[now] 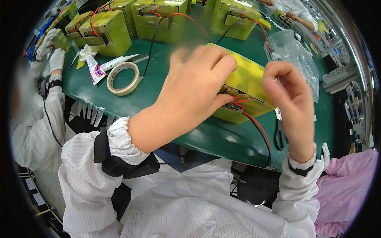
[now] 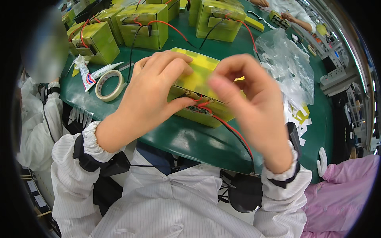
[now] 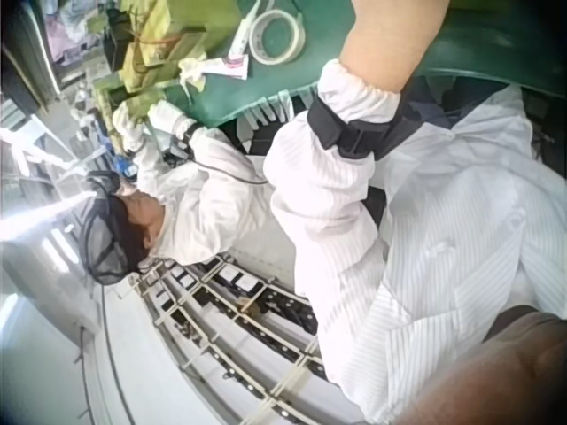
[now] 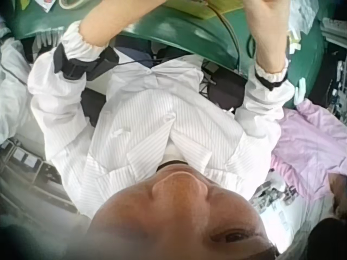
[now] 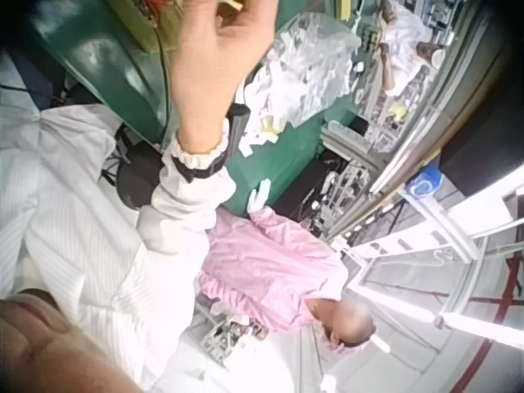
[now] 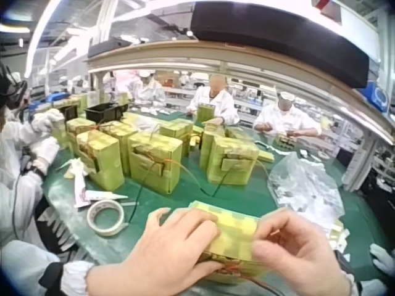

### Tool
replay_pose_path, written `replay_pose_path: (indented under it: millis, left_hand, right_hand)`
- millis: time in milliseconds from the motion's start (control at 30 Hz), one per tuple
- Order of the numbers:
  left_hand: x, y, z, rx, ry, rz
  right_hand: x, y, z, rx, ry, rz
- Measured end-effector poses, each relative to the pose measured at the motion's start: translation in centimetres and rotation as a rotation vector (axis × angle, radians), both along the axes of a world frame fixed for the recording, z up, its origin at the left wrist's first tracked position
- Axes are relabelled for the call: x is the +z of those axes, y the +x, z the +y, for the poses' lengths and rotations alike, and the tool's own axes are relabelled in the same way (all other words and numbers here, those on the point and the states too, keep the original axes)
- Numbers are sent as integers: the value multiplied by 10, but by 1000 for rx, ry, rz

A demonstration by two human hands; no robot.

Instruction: The person places a cover onto a battery pack, cuts strips of tape from a roll using scissors, and applies the tape strips to the battery pack by hand to secure the cover.

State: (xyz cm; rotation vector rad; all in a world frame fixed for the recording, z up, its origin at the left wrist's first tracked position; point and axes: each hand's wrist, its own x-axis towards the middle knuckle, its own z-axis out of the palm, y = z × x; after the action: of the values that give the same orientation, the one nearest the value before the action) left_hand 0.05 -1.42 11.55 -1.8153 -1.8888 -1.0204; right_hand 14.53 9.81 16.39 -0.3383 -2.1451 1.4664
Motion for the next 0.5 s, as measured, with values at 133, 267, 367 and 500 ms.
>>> replay_pose_path:
  millis: [133, 267, 367, 500]
  left_hand:
    - [8, 7, 4, 53, -86, -5]
    - [11, 13, 3, 137, -84, 16]
    - [16, 17, 0, 144, -81, 70]
    - [16, 18, -23, 122, -160, 57]
  right_hand:
    - [12, 8, 21, 66, -118, 48]
    - [4, 17, 32, 51, -358, 122]
    - [-2, 36, 41, 230, -893, 306]
    - [-13, 49, 30, 323, -1038, 330]
